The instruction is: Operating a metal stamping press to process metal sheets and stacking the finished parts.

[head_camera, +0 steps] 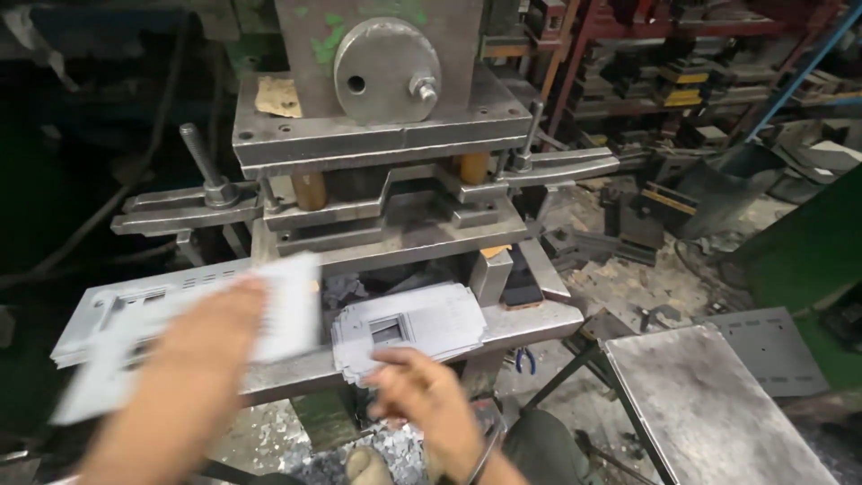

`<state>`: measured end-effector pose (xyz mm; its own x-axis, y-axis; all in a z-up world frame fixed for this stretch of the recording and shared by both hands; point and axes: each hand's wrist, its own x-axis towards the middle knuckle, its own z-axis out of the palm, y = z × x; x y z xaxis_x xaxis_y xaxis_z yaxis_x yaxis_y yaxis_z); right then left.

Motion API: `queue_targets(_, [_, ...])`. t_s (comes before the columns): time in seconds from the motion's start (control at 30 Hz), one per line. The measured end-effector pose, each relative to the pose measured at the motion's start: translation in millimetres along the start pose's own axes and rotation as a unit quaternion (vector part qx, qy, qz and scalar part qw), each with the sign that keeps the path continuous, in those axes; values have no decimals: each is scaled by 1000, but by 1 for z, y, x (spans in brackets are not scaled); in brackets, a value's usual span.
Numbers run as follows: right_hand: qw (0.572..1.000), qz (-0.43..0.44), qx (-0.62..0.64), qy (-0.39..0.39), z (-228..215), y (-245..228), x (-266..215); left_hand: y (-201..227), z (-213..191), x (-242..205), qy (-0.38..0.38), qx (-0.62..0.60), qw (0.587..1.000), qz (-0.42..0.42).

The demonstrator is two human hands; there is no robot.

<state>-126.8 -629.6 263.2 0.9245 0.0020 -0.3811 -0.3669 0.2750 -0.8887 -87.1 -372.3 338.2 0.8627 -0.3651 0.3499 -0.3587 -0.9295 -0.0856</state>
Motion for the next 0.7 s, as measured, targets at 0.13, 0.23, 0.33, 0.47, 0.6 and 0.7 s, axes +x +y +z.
queue_targets(0.13, [981,-160,73,-83,30,-15,-26,74,14,4,158,24,969,190])
queue_targets(0.23, [987,-105,118,35,20,-27,-18,79,32,9,148,63,965,207])
queue_targets(0.33, [971,-142,180,62,-16,-40,10,50,40,15,124,77,970,197])
queue_targets(0.47, [959,-87,225,147,-31,-117,25,12,22,19,118,115,985,45])
queue_targets(0.6, [955,-98,271,73,-60,-115,96,-43,62,26,172,53,982,-49])
queue_targets(0.7, [972,-98,214,15,-46,-109,88,-87,103,40,33,-48,978,-200])
